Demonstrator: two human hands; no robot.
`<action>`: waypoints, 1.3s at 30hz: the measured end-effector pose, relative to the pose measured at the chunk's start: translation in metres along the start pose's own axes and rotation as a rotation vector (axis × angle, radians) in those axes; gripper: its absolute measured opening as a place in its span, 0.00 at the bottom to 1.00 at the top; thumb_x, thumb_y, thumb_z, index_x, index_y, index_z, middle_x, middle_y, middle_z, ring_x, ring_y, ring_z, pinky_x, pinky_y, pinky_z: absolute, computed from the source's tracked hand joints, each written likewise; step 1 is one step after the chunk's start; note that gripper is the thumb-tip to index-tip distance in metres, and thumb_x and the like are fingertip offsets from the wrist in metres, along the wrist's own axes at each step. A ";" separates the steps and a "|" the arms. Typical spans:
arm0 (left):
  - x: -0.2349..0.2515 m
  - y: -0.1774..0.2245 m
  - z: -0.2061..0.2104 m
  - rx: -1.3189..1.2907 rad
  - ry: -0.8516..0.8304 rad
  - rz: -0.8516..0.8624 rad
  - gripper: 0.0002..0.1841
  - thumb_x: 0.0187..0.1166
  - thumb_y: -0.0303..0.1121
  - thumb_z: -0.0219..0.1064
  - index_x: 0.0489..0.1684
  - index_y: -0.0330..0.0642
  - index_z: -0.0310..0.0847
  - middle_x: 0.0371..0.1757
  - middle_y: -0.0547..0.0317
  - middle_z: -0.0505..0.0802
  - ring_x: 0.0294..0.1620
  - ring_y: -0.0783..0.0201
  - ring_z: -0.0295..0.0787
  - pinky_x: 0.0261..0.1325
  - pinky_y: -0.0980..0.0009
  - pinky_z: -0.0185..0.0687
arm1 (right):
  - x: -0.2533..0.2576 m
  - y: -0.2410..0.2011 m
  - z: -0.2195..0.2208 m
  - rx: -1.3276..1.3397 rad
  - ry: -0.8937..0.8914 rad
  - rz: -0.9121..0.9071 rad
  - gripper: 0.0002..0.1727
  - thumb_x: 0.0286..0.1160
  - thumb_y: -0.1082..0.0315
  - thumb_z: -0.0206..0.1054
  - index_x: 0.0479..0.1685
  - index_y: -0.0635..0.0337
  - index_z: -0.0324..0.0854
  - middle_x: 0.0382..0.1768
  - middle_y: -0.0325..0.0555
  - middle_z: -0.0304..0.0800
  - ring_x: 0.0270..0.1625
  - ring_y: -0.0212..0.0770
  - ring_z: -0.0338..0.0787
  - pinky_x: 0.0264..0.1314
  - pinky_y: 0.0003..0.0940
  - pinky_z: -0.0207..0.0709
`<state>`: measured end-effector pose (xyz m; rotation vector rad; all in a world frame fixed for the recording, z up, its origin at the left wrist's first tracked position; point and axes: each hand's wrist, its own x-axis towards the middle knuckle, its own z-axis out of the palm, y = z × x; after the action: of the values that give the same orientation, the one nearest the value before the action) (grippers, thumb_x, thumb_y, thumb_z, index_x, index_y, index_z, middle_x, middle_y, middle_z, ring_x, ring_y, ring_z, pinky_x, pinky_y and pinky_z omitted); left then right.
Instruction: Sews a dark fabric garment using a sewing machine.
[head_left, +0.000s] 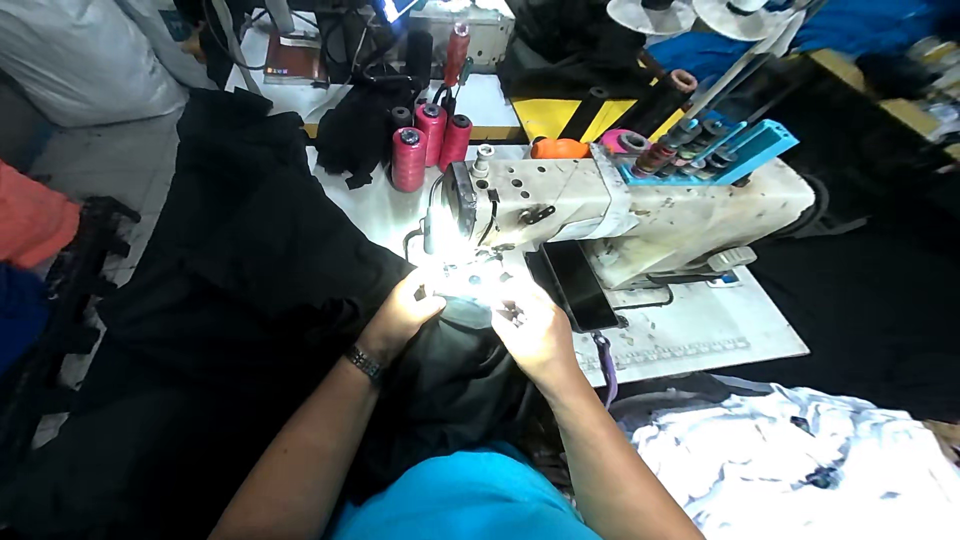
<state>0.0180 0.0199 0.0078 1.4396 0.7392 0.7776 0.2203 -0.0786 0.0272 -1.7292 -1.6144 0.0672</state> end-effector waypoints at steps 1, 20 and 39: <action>0.000 0.000 0.000 0.000 -0.001 0.001 0.07 0.73 0.22 0.66 0.32 0.45 0.74 0.39 0.60 0.83 0.41 0.67 0.80 0.44 0.71 0.80 | 0.000 0.000 -0.004 0.012 -0.035 0.033 0.13 0.71 0.57 0.73 0.46 0.54 0.92 0.42 0.41 0.93 0.44 0.36 0.91 0.47 0.37 0.87; 0.000 0.001 -0.001 -0.006 -0.024 -0.022 0.08 0.70 0.19 0.64 0.30 0.46 0.73 0.39 0.60 0.82 0.42 0.67 0.79 0.44 0.71 0.78 | -0.025 -0.023 -0.002 -0.058 -0.080 0.066 0.18 0.78 0.59 0.66 0.59 0.60 0.89 0.60 0.55 0.88 0.51 0.40 0.92 0.50 0.32 0.88; 0.000 0.000 0.000 -0.020 -0.008 0.005 0.09 0.68 0.19 0.64 0.28 0.46 0.72 0.39 0.61 0.81 0.41 0.69 0.79 0.43 0.72 0.78 | -0.029 -0.026 0.005 -0.036 -0.047 0.063 0.18 0.78 0.60 0.66 0.58 0.62 0.88 0.57 0.57 0.88 0.45 0.40 0.90 0.45 0.30 0.86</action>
<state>0.0182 0.0203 0.0076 1.4257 0.7205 0.7806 0.1902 -0.1034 0.0250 -1.8185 -1.6046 0.1105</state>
